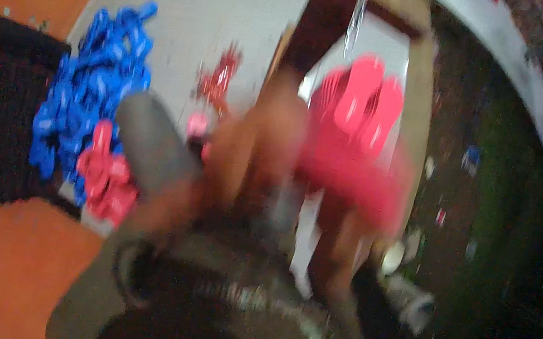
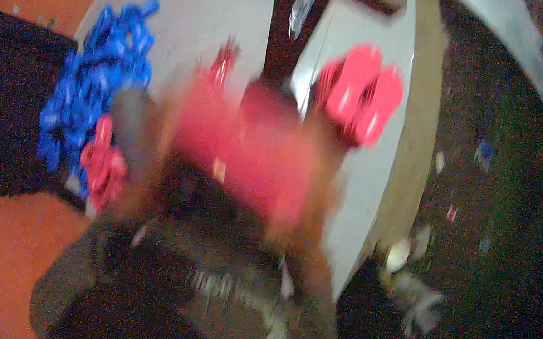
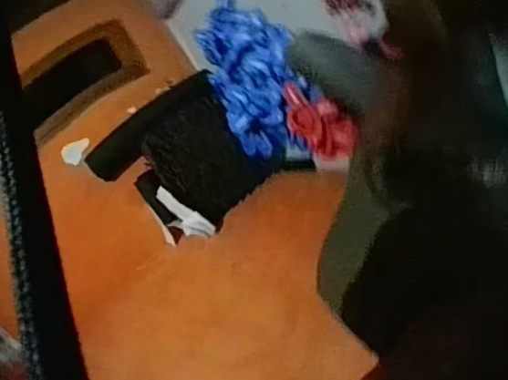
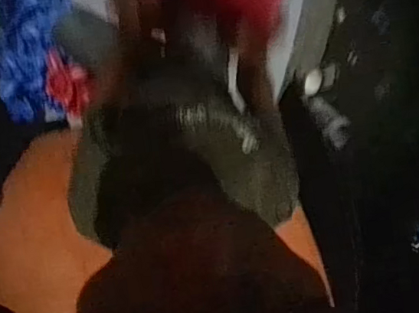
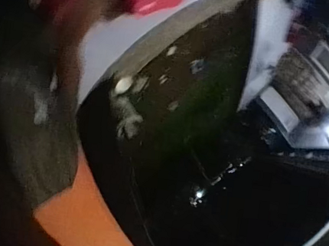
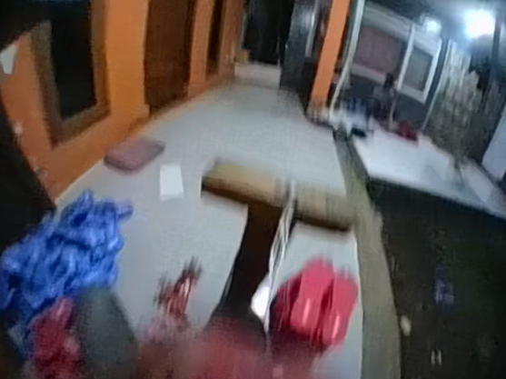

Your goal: The person attaches rubber straps to pink sandal soles using a metal threading tool while sitting among piles of blue and pink sandal components.

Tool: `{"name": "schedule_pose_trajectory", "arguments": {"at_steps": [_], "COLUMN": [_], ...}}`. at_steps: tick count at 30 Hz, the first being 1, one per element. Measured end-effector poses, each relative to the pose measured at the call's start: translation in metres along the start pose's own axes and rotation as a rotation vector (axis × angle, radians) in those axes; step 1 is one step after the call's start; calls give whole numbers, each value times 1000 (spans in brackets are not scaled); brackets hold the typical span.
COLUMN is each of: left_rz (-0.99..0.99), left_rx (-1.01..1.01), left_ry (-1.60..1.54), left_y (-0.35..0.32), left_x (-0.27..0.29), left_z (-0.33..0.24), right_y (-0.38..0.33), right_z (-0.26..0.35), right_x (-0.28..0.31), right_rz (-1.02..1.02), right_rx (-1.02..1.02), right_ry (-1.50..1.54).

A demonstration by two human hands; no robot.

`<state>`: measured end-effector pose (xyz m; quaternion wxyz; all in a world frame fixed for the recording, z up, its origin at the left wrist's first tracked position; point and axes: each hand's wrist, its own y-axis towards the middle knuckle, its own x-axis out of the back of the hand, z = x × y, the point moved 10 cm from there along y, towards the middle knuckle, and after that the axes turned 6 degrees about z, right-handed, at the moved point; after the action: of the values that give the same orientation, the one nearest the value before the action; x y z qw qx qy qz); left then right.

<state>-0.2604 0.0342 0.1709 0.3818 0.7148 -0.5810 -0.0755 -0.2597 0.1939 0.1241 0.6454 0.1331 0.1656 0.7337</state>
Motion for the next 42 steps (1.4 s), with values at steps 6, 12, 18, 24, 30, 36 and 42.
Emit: {"name": "schedule_pose_trajectory", "arguments": {"at_steps": [6, 12, 18, 24, 30, 36, 42], "left_rz": [123, 247, 93, -387, -633, -733, -707], "left_rx": [201, 426, 645, 887, 854, 551, 664], "left_ry": [-231, -231, -571, -1063, -168, -433, -637], "left_y": [-86, -84, -143, -224, -259, -243, -212], "left_x": [-5, -14, 28, 79, 262, 272, 215], "left_z": [20, 55, 144, 191, 169, 167, 208], "right_y": [-49, -49, -41, -79, -132, -148, -50], "right_z": [-34, -56, -100, -193, -247, -300, -146], "right_x": [-12, -10, -24, -119, -211, -206, -50], "right_rz": [29, 64, -321, -150, 702, 891, 187], "right_rx": [-192, -83, -208, -573, -72, -347, -451], "right_ry": [185, -48, 733, 902, -755, -1004, -19]}}
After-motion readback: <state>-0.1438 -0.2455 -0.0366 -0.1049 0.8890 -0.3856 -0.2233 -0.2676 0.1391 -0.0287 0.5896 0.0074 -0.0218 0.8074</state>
